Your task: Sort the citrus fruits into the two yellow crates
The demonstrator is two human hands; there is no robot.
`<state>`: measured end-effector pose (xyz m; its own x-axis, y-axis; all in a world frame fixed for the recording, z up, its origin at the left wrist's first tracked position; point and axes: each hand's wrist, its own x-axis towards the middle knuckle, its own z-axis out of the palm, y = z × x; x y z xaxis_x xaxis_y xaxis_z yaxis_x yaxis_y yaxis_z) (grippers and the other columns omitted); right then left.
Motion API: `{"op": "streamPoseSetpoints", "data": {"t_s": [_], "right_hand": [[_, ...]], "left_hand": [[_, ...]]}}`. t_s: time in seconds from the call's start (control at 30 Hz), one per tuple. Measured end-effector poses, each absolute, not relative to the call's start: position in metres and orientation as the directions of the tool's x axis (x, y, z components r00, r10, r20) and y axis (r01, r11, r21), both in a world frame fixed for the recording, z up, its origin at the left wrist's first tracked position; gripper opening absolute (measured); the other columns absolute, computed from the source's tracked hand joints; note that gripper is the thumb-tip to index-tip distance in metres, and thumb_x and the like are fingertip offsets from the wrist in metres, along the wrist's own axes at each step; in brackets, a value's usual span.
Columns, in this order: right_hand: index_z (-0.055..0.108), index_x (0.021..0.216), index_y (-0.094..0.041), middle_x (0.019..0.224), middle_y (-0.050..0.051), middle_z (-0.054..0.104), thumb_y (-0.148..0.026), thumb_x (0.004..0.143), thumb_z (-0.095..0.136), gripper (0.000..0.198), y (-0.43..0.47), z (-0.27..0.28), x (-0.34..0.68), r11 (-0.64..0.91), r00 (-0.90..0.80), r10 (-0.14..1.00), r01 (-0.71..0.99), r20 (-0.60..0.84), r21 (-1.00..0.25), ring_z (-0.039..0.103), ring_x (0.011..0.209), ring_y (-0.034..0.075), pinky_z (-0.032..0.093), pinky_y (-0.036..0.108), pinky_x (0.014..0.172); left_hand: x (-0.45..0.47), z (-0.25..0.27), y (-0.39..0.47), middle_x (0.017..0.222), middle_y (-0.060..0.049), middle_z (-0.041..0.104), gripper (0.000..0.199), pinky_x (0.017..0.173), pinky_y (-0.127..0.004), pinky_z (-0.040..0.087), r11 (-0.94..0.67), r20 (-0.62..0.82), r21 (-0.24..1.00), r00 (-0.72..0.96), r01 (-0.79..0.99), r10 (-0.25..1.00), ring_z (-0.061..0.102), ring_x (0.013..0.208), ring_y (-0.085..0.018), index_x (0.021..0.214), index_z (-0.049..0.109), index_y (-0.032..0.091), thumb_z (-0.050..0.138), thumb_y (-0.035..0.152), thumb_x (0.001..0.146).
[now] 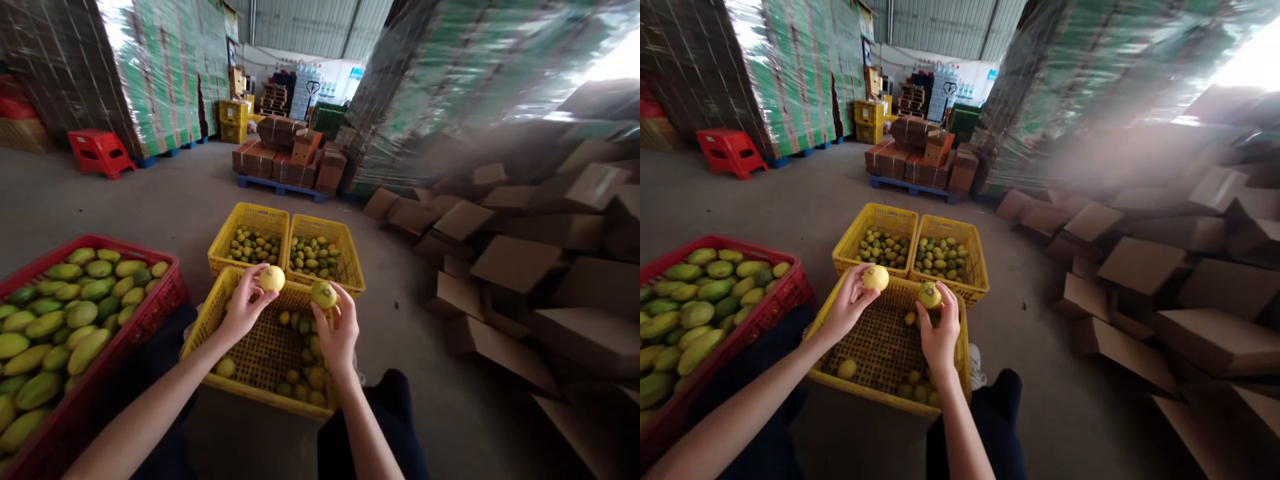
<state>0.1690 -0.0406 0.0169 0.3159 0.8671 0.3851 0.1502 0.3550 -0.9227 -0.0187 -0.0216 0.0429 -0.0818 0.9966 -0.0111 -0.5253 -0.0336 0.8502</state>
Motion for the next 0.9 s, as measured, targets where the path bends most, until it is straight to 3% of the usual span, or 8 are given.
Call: {"op": "streamPoseSetpoints", "data": {"t_s": [0.13, 0.3, 0.43, 0.6, 0.8, 0.9], "right_hand": [[0.059, 0.117, -0.028, 0.123, 0.007, 0.063, -0.019, 0.073, 0.073, 0.046, -0.046, 0.010, 0.160, 0.496, 0.300, 0.737, 0.370, 0.606, -0.786, 0.055, 0.121, 0.026, 0.045, 0.049, 0.104], [0.056, 0.117, -0.030, 0.125, 0.007, 0.061, -0.015, 0.077, 0.070, 0.045, -0.051, 0.014, 0.153, 0.564, 0.295, 0.687, 0.360, 0.664, -0.743, 0.054, 0.123, 0.026, 0.047, 0.050, 0.102], [0.056, 0.116, -0.030, 0.126, 0.007, 0.059, -0.014, 0.077, 0.070, 0.044, -0.054, 0.014, 0.154, 0.568, 0.295, 0.674, 0.379, 0.677, -0.730, 0.054, 0.123, 0.027, 0.045, 0.052, 0.103], [0.053, 0.117, -0.032, 0.128, 0.007, 0.056, -0.014, 0.078, 0.068, 0.045, -0.054, 0.010, 0.155, 0.564, 0.276, 0.680, 0.395, 0.680, -0.725, 0.051, 0.125, 0.026, 0.043, 0.052, 0.105], [0.055, 0.116, -0.031, 0.125, 0.007, 0.058, -0.009, 0.079, 0.066, 0.044, -0.054, 0.012, 0.153, 0.599, 0.234, 0.615, 0.482, 0.753, -0.640, 0.056, 0.121, 0.025, 0.047, 0.051, 0.102], [0.055, 0.116, -0.028, 0.123, 0.008, 0.059, -0.009, 0.079, 0.065, 0.043, -0.052, 0.013, 0.153, 0.619, 0.206, 0.569, 0.530, 0.796, -0.579, 0.058, 0.118, 0.025, 0.049, 0.051, 0.099]], "left_hand": [[-0.017, 0.043, -0.028, 0.106, -0.006, 0.068, 0.047, 0.081, -0.017, 0.047, -0.109, 0.071, 0.905, -0.106, -0.412, 0.992, 0.060, 0.107, -0.018, 0.089, 0.069, 0.020, 0.081, -0.006, 0.052], [-0.016, 0.040, -0.030, 0.108, -0.008, 0.066, 0.034, 0.086, -0.024, 0.046, -0.195, 0.188, 0.935, -0.054, -0.297, 0.981, 0.058, 0.111, -0.022, 0.083, 0.069, 0.021, 0.082, 0.002, 0.058], [-0.016, 0.038, -0.030, 0.109, -0.008, 0.064, 0.040, 0.089, -0.029, 0.045, -0.293, 0.294, 0.939, -0.025, -0.179, 0.956, 0.056, 0.111, -0.024, 0.088, 0.069, 0.023, 0.087, 0.010, 0.054], [-0.016, 0.031, -0.029, 0.110, -0.008, 0.063, 0.041, 0.091, -0.033, 0.045, -0.469, 0.468, 0.883, 0.043, 0.018, 0.883, 0.056, 0.110, -0.024, 0.098, 0.067, 0.027, 0.084, 0.018, 0.062], [-0.016, 0.027, -0.026, 0.104, -0.008, 0.064, 0.041, 0.087, -0.032, 0.047, -0.543, 0.545, 0.836, -0.016, 0.074, 0.838, 0.058, 0.104, -0.023, 0.095, 0.066, 0.023, 0.087, 0.019, 0.059], [-0.017, 0.023, -0.022, 0.104, -0.007, 0.063, 0.041, 0.083, -0.033, 0.049, -0.653, 0.660, 0.739, 0.015, 0.166, 0.751, 0.059, 0.102, -0.022, 0.099, 0.062, 0.022, 0.084, 0.021, 0.065]]}}
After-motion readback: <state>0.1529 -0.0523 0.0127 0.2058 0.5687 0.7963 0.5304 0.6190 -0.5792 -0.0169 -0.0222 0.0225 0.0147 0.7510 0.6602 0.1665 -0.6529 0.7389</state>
